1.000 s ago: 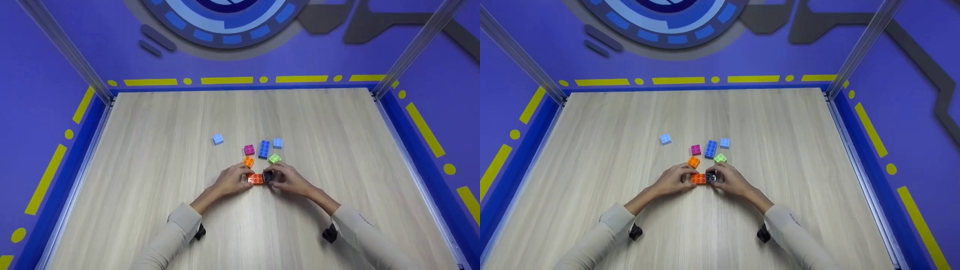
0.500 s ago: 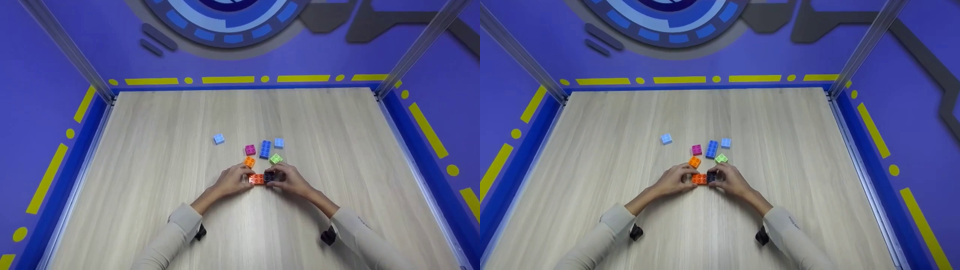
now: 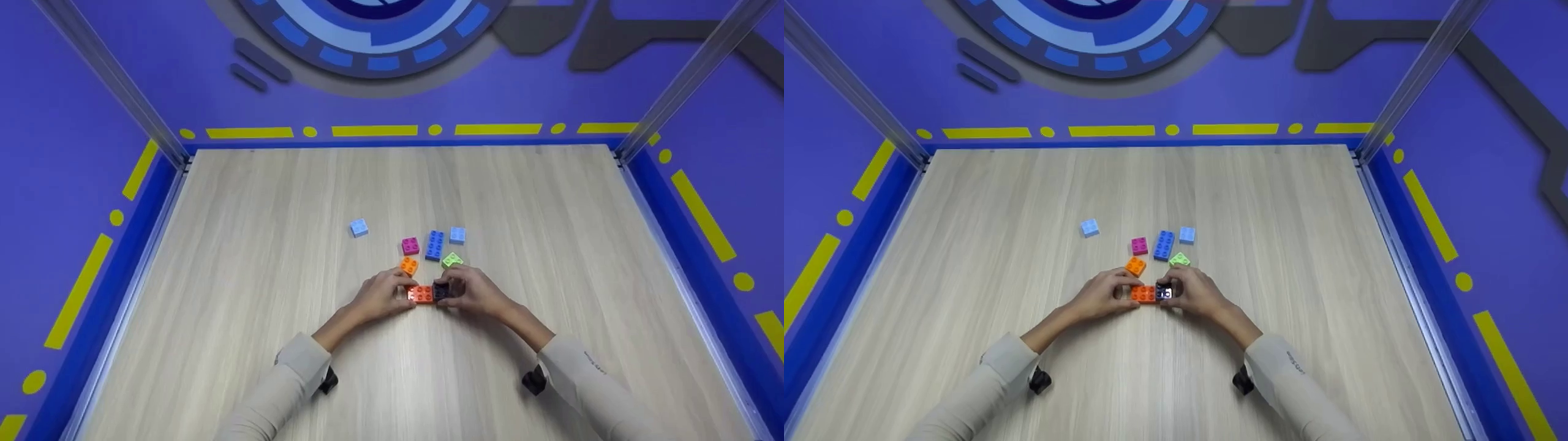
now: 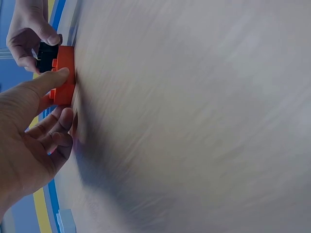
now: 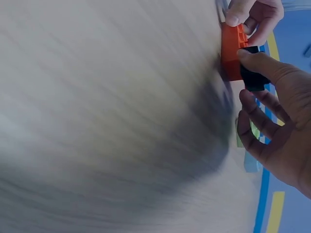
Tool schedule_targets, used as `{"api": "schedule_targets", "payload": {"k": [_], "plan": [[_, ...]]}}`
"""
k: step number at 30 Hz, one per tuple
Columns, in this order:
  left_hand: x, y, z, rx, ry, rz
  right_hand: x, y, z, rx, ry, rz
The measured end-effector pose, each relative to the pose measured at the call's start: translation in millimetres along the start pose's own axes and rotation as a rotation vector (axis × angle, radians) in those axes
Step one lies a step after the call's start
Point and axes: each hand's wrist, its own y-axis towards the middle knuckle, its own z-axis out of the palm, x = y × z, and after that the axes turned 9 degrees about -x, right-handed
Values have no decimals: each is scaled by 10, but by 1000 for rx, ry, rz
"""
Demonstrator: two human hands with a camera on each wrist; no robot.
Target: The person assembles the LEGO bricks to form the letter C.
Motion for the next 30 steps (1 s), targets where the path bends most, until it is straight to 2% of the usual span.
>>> {"api": "schedule_targets", "payload": {"k": [4, 8, 11, 14, 18, 22, 26, 28, 30], "plan": [[-6, 0, 9, 2, -9, -2, 58, -13, 6, -12, -97, -8], [-18, 3, 14, -3, -17, 0, 95, -60, 53, -65, -180, -7], [-24, -1, 11, -10, -20, -8, 86, -88, 120, -101, -184, -14], [-23, 1, 5, -14, -16, -13, 58, -96, 176, -120, -199, -55], [-9, 2, -9, 5, -5, 3, 13, -93, 208, -108, -160, -66], [-19, 107, -92, 65, -15, 32, -26, -57, 155, -61, -74, -20], [-34, 305, -236, 134, -72, 45, -63, -37, 137, -22, -11, 15], [-44, 437, -295, 133, -120, 26, -88, -38, 143, -13, 17, 24], [-49, 588, -320, 95, -162, 11, -116, -44, 152, -22, 45, 29]]}}
